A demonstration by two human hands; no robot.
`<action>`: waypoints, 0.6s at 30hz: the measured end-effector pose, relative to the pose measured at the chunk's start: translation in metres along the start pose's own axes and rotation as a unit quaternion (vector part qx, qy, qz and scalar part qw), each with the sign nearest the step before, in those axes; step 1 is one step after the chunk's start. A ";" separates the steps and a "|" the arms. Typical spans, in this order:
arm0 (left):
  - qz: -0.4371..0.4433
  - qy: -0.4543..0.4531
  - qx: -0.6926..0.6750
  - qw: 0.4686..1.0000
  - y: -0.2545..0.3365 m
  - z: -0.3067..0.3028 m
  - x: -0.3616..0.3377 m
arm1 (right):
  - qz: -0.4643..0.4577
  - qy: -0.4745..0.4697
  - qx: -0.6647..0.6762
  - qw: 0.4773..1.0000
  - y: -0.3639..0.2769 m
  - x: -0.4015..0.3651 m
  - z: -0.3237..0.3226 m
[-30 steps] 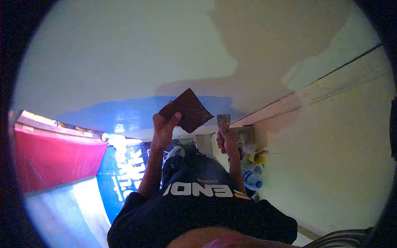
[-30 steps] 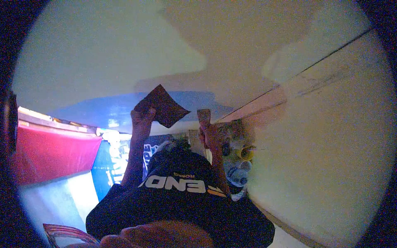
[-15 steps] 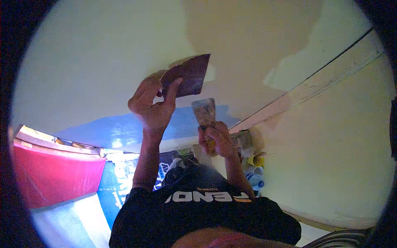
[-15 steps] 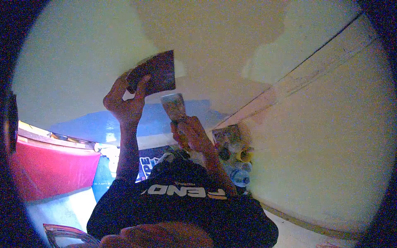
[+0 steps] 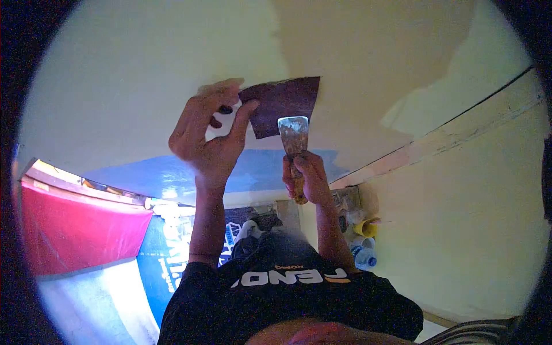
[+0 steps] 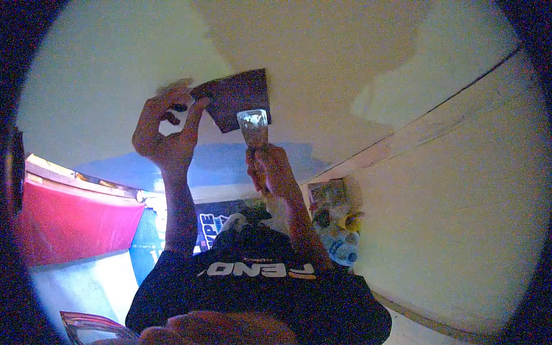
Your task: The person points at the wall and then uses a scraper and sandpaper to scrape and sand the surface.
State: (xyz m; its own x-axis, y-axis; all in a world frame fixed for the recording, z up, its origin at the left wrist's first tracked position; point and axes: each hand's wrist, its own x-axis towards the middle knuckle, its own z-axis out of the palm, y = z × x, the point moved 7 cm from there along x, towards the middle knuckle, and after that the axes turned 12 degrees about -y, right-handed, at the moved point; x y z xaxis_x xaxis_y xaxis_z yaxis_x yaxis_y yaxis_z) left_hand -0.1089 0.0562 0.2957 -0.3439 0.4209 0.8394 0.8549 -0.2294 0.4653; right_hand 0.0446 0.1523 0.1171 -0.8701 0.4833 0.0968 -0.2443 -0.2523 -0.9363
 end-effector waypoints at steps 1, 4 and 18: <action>0.006 -0.006 -0.005 1.000 0.000 0.001 0.002 | 0.005 0.001 -0.009 1.000 -0.005 0.003 0.004; -0.010 0.015 -0.032 0.999 -0.003 0.001 0.003 | 0.001 -0.001 -0.014 1.000 -0.017 0.011 0.017; -0.119 0.007 -0.111 0.987 -0.027 0.007 0.004 | 0.022 0.042 -0.025 0.999 -0.012 0.018 0.015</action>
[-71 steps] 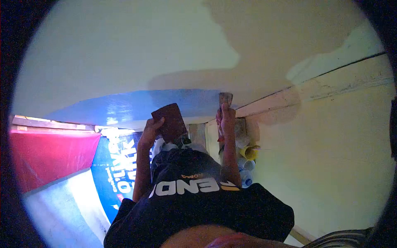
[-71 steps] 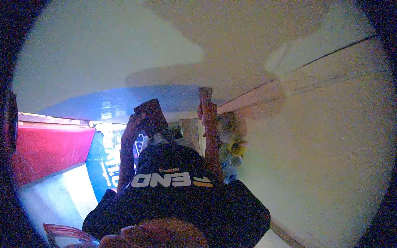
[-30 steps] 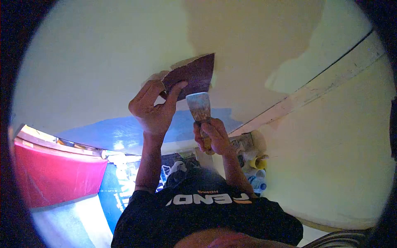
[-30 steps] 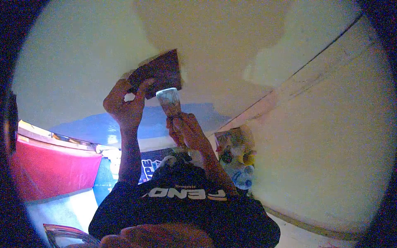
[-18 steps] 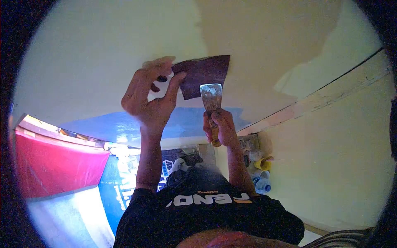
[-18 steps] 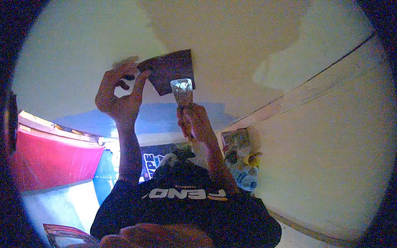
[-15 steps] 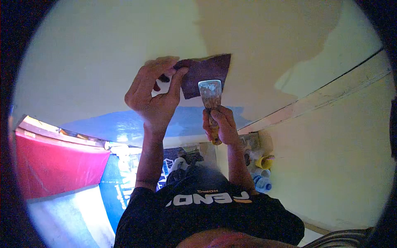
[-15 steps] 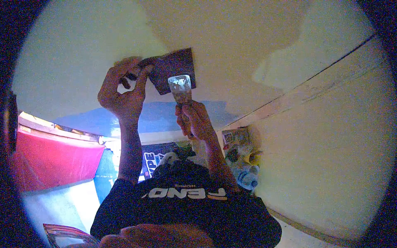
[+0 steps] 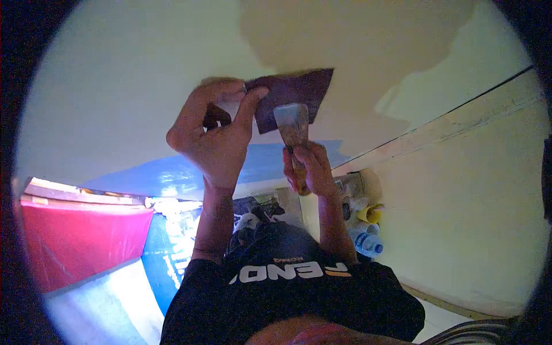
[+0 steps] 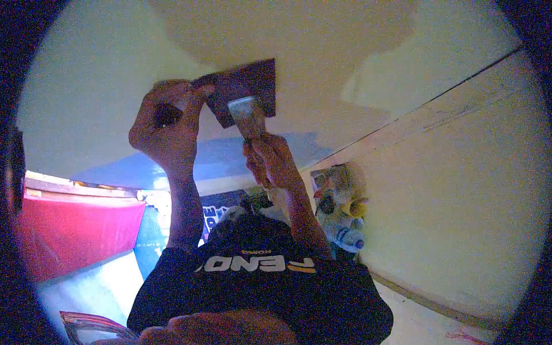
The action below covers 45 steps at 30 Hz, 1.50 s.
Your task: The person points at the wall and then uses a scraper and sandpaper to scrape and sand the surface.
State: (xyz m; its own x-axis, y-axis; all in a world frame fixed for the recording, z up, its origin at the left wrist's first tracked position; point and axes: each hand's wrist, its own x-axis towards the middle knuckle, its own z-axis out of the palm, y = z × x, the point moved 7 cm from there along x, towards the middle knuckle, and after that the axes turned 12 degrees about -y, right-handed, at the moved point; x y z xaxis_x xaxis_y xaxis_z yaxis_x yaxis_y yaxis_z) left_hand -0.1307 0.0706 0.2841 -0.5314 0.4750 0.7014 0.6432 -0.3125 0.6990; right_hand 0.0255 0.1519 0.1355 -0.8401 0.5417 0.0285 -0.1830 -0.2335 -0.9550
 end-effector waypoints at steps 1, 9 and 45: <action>-0.004 -0.003 0.017 1.000 0.003 0.000 0.002 | 0.002 0.006 0.000 1.000 0.012 -0.008 -0.006; 0.003 -0.014 -0.014 1.000 -0.003 0.003 0.003 | -0.014 -0.007 -0.001 1.000 -0.013 0.006 0.012; -0.043 -0.028 -0.007 0.999 -0.002 0.002 0.010 | -0.019 0.000 -0.028 0.999 -0.006 0.016 0.000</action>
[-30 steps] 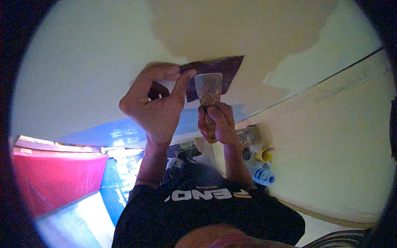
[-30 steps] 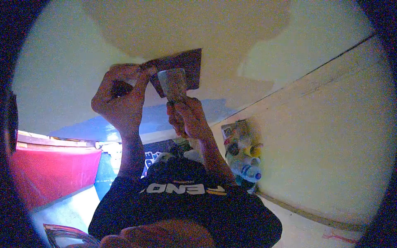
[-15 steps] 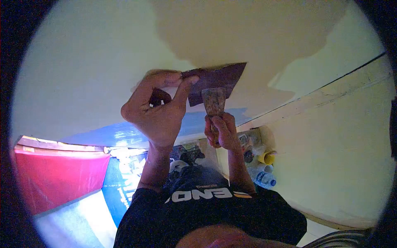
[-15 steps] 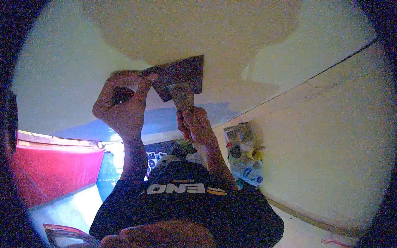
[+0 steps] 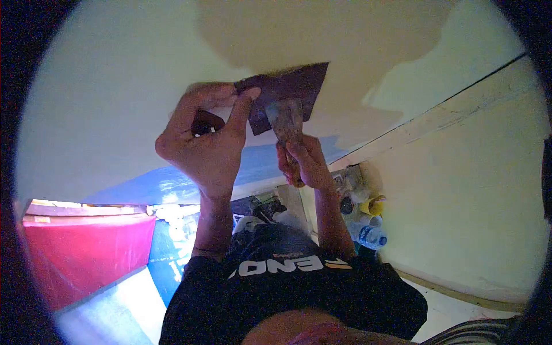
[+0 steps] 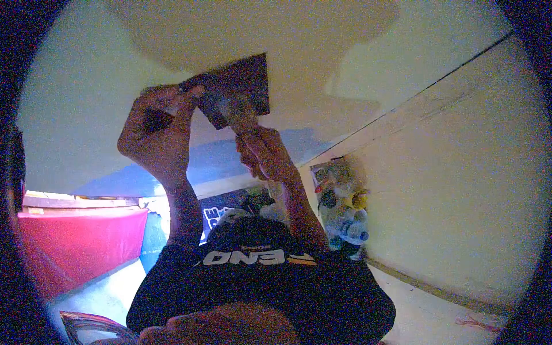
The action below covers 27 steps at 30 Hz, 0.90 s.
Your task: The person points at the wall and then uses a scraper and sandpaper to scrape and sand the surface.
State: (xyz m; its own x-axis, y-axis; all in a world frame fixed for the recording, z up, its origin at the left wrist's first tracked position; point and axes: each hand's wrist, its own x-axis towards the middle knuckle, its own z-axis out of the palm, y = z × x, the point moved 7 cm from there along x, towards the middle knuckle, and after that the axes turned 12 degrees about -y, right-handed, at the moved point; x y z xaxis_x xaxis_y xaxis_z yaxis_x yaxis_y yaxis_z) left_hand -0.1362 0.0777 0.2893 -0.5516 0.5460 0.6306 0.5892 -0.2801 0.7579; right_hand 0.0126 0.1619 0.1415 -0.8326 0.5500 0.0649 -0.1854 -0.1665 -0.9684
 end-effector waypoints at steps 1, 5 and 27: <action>-0.007 -0.007 0.020 1.000 0.003 -0.002 0.003 | 0.026 0.019 -0.001 0.999 0.022 -0.008 -0.007; 0.000 -0.015 0.023 1.000 0.006 -0.005 0.003 | 0.039 0.023 0.119 0.992 0.066 -0.051 -0.005; 0.125 -0.094 0.078 0.985 -0.034 0.025 -0.045 | -0.078 0.111 -0.173 0.976 -0.029 -0.009 -0.003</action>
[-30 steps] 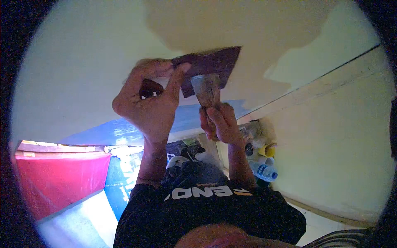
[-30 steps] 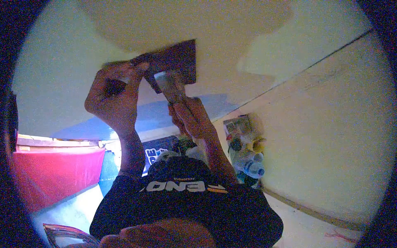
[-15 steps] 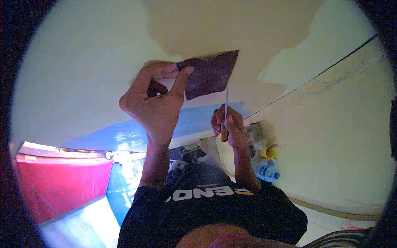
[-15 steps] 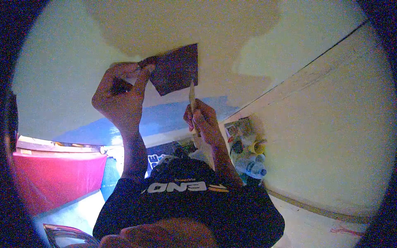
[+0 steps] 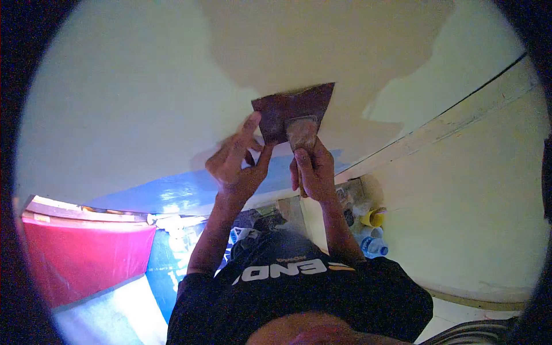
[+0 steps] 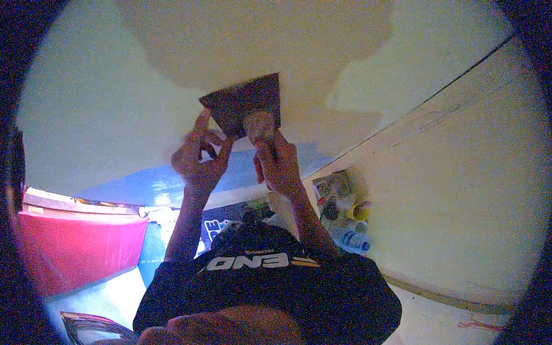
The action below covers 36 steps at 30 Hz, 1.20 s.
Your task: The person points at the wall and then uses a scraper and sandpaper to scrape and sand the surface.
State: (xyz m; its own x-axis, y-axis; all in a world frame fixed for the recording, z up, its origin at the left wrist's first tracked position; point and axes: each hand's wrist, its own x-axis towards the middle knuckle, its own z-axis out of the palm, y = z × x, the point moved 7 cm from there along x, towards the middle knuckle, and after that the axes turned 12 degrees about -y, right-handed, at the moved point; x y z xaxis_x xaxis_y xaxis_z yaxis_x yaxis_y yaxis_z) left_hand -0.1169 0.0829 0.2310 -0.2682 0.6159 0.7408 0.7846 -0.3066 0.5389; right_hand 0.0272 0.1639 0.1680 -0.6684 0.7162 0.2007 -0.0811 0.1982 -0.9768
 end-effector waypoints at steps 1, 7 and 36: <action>-0.013 -0.012 -0.002 1.000 -0.003 0.005 -0.006 | 0.012 -0.006 0.000 1.000 0.000 0.001 -0.001; -0.004 -0.002 0.037 0.999 -0.014 0.018 -0.010 | 0.034 0.002 -0.036 0.999 -0.007 0.003 -0.003; -0.063 -0.030 -0.017 0.997 -0.023 0.021 -0.001 | 0.057 -0.061 -0.019 0.996 -0.008 0.025 0.012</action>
State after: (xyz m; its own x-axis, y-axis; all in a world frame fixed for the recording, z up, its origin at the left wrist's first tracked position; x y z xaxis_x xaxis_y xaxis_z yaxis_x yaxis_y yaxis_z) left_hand -0.1233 0.1046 0.2091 -0.3282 0.6929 0.6420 0.7279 -0.2476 0.6394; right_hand 0.0025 0.1719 0.1797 -0.7564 0.6496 0.0767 0.0258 0.1468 -0.9888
